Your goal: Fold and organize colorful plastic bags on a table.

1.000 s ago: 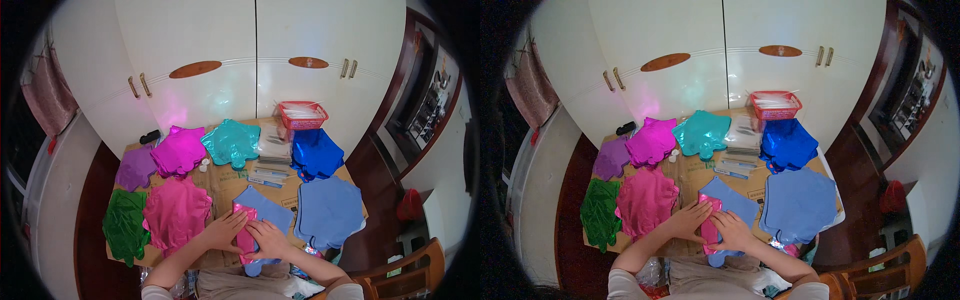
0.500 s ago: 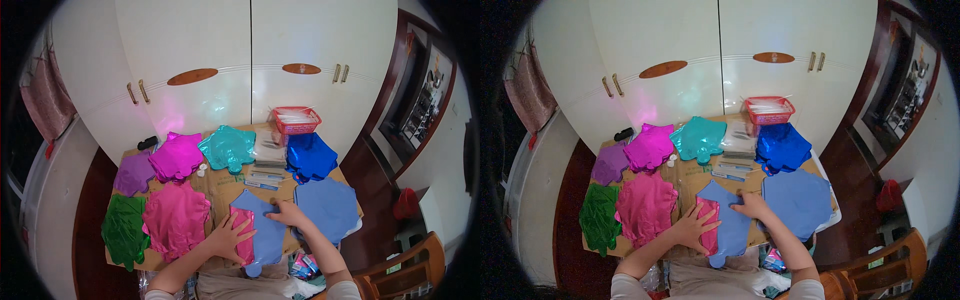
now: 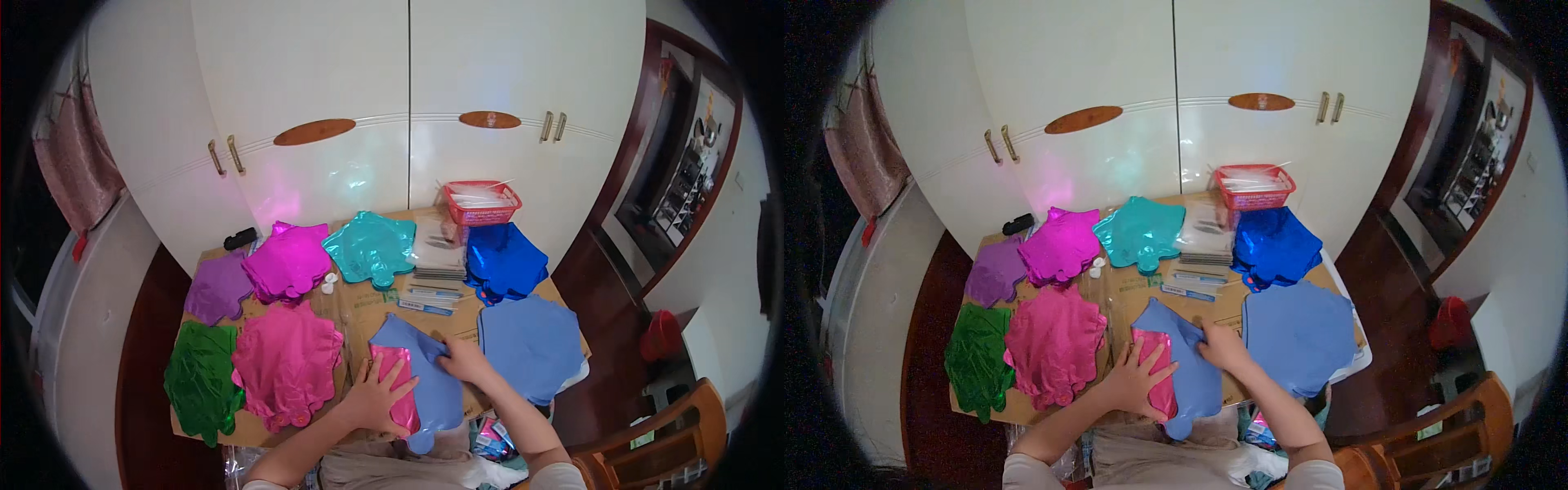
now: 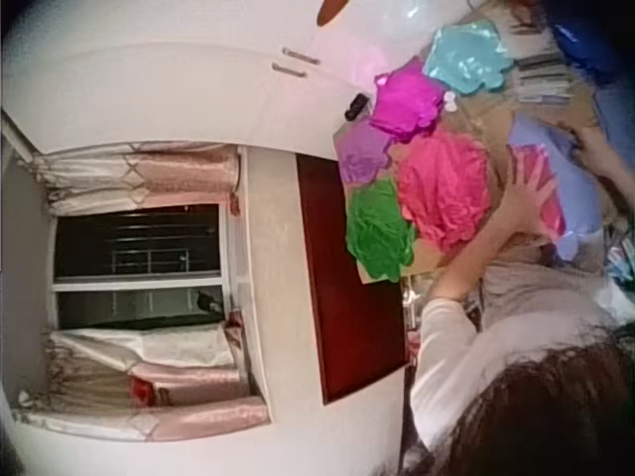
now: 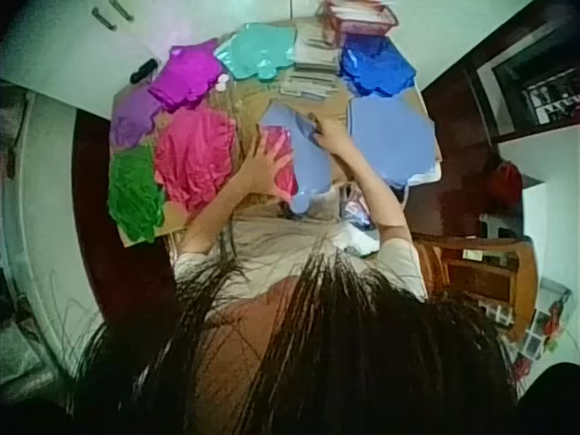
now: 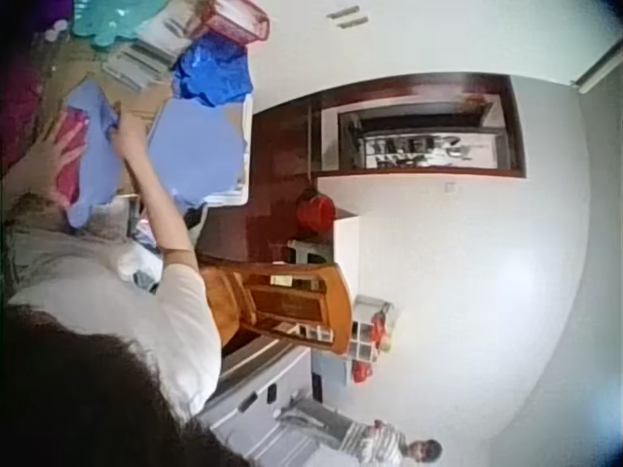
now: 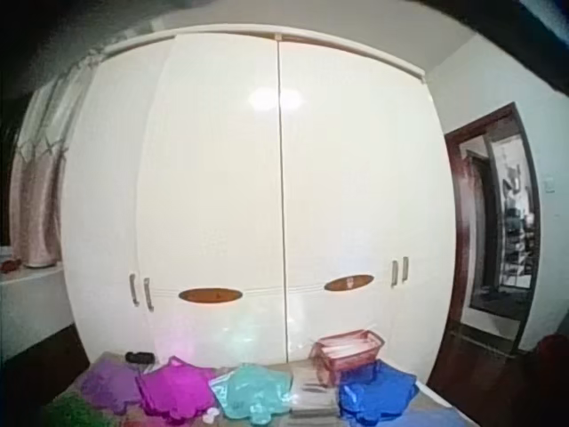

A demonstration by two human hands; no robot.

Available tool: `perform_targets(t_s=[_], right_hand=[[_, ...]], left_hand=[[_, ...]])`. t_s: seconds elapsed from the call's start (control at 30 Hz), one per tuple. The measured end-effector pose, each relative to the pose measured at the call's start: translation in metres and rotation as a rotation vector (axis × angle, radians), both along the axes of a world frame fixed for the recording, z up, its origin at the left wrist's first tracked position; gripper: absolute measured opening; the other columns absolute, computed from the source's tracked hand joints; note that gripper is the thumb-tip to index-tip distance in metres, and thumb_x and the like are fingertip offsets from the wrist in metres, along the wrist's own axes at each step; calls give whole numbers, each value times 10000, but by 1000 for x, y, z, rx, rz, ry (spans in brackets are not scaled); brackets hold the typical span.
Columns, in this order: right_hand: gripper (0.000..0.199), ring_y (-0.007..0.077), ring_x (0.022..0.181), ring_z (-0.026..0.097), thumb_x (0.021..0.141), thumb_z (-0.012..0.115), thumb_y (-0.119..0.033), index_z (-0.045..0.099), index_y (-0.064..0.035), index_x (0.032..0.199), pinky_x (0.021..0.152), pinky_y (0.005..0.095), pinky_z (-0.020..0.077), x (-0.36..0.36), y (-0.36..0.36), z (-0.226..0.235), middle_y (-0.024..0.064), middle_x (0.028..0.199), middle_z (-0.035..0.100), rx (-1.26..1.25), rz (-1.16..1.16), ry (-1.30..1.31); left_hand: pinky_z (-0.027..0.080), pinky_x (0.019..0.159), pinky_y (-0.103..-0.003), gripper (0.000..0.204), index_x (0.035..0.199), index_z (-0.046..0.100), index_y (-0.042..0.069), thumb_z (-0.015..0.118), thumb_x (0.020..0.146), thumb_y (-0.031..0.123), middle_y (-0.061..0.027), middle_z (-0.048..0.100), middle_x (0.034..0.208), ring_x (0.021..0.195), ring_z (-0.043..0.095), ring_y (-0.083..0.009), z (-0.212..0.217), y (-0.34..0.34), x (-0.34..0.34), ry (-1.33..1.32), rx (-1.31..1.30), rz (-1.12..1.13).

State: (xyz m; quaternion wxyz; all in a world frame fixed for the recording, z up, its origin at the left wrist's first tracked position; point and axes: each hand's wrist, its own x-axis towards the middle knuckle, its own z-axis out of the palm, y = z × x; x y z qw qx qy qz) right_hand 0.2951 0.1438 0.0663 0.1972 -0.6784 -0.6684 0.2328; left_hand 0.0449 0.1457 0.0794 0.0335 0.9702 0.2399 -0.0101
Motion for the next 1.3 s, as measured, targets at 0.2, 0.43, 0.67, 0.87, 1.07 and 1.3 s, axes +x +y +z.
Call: perform_targets(t_s=[0.2, 0.43, 0.67, 0.87, 1.07, 1.3], right_hand=[[540, 407, 903, 617, 724, 712, -212, 498, 0, 1172, 786, 432, 495, -14, 18, 0, 237, 973, 630, 175, -151, 188], [645, 454, 924, 603, 773, 685, -310, 409, 42, 1237, 811, 487, 481, -12, -35, -18, 303, 986, 615, 103, -225, 271], [489, 455, 748, 623, 813, 645, -393, 557, 53, 995, 695, 500, 508, -31, -24, 1, 277, 799, 635, 103, -318, -49], [422, 421, 720, 633, 779, 667, -342, 586, 38, 946, 673, 498, 503, -20, 0, -14, 240, 732, 639, 102, -319, -200], [354, 438, 771, 627, 791, 640, -249, 565, 35, 988, 704, 521, 501, -29, -45, 5, 248, 827, 641, 135, -257, -67], [630, 425, 1233, 390, 797, 640, -213, 395, 26, 1326, 1016, 478, 357, -78, -82, -4, 280, 1319, 413, 287, -80, 8]], left_hand=[[114, 1079, -632, 1128, 1440, 342, 165, 565, 563, 840, -271, 249, 1470, 1338, 159, -552, -19, 10, 0, -125, 30, 71], [126, 1084, -617, 1211, 1414, 326, 4, 561, 571, 841, -266, 263, 1463, 1352, 175, -512, -20, 9, 1, -144, 7, 98], [126, 1068, -643, 1214, 1414, 323, 6, 554, 570, 848, -252, 219, 1486, 1346, 143, -540, -19, 9, 1, -107, 27, 104], [125, 1054, -664, 1215, 1418, 323, 21, 561, 561, 848, -250, 223, 1484, 1328, 141, -568, -19, 9, 2, -83, 19, 116], [121, 1055, -664, 1218, 1418, 323, 22, 570, 556, 846, -245, 228, 1484, 1329, 141, -566, -18, 8, 1, -92, 10, 124], [107, 1061, -662, 1206, 1406, 341, 23, 586, 549, 836, -252, 279, 1456, 1334, 132, -564, -15, 9, 4, 14, -6, 130]])
